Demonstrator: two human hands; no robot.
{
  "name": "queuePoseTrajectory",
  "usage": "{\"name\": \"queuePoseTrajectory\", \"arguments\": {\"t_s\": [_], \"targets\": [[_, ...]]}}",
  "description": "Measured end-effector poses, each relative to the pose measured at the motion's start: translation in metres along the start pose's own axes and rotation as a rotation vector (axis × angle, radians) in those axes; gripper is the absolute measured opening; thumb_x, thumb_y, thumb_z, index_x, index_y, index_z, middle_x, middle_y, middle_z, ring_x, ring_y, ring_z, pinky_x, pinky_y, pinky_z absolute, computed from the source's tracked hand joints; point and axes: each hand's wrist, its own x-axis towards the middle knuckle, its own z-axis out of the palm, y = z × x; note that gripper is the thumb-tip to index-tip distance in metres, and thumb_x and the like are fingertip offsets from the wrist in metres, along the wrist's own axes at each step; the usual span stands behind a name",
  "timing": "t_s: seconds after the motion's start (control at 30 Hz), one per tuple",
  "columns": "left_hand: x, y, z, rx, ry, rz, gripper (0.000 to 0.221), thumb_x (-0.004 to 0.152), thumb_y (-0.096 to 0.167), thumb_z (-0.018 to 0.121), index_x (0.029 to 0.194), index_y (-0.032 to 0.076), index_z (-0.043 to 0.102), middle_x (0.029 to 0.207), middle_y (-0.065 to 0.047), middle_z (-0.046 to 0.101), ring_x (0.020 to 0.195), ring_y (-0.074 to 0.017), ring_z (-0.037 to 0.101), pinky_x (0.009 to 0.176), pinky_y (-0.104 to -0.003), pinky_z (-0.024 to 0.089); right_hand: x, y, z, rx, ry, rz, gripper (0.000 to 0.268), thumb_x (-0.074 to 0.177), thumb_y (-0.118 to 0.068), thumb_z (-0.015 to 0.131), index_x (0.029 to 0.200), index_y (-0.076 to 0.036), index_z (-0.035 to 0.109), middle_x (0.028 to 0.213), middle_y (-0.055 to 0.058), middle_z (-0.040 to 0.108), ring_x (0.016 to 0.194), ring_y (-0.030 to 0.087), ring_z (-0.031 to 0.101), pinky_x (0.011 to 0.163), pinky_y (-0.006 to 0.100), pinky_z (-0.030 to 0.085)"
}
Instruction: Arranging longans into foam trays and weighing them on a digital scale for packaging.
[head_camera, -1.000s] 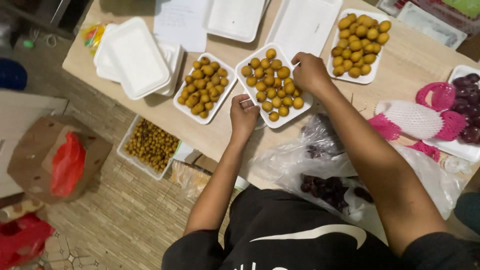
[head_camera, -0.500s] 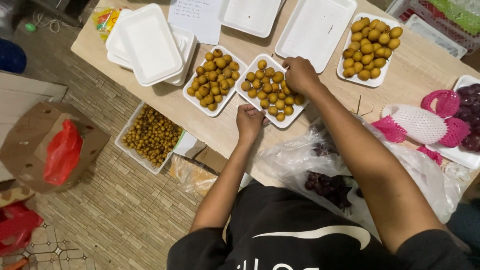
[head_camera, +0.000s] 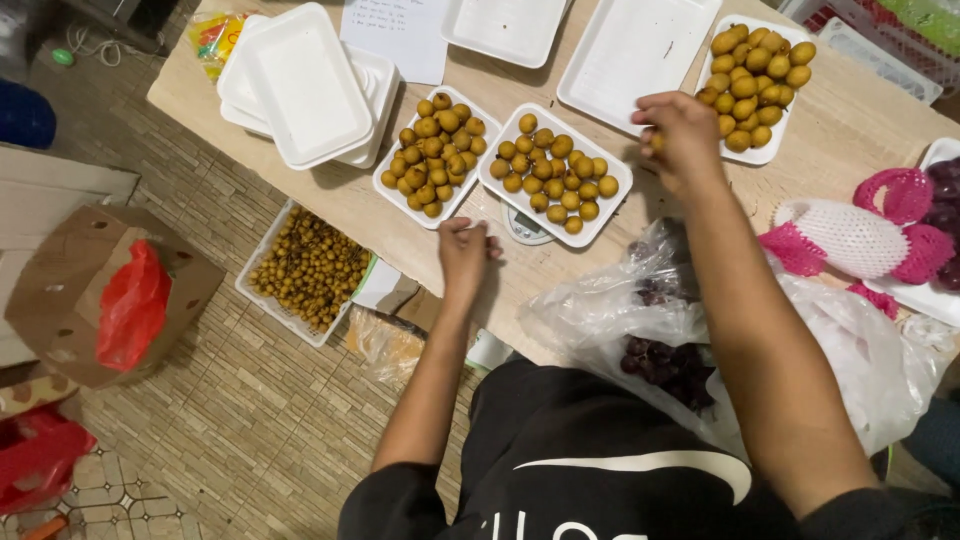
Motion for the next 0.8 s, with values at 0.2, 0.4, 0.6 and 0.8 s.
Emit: {"name": "queuePoseTrajectory", "arguments": {"t_s": [0.2, 0.4, 0.6, 0.8], "targets": [[0.03, 0.005, -0.058, 0.271, 0.069, 0.238, 0.017, 0.1, 0.01, 0.056, 0.114, 0.01, 0.046, 0.083, -0.01, 0.061, 0.063, -0.0177, 0.061, 0.055, -0.033, 0.057, 0.007, 0.034, -0.043, 0.746, -0.045, 0.128, 0.023, 0.094, -0.001, 0.062, 0.116, 0.007, 0.062, 0.117, 0.022, 0.056, 0.097, 0.025, 0.065, 0.077, 0.03, 0.065], [0.037, -0.016, -0.069, 0.249, 0.127, 0.422, 0.029, 0.093, 0.008, 0.064, 0.116, -0.002, 0.05, 0.089, -0.012, 0.057, 0.072, -0.0165, 0.069, 0.057, -0.026, 0.066, 0.012, 0.067, -0.064, 0.597, -0.294, -0.074, 0.044, 0.086, 0.001, 0.056, 0.129, 0.006, 0.063, 0.108, 0.017, 0.061, 0.106, 0.021, 0.073, 0.105, 0.04, 0.067], [0.041, -0.025, -0.075, 0.252, 0.118, 0.438, 0.028, 0.092, 0.008, 0.064, 0.115, 0.0, 0.052, 0.088, -0.011, 0.058, 0.074, -0.0145, 0.068, 0.057, -0.025, 0.065, 0.015, 0.073, -0.068, 0.54, -0.309, -0.067, 0.039, 0.093, -0.005, 0.06, 0.132, -0.006, 0.064, 0.113, 0.02, 0.071, 0.098, 0.026, 0.079, 0.091, 0.039, 0.071], [0.051, -0.03, -0.081, 0.257, 0.11, 0.455, 0.027, 0.091, 0.007, 0.064, 0.115, 0.0, 0.052, 0.088, -0.011, 0.059, 0.074, -0.014, 0.067, 0.057, -0.024, 0.065, 0.007, 0.076, -0.063, 0.463, -0.258, -0.092, 0.032, 0.094, -0.01, 0.067, 0.125, -0.013, 0.064, 0.115, 0.017, 0.075, 0.083, 0.018, 0.078, 0.078, 0.026, 0.07]]}}
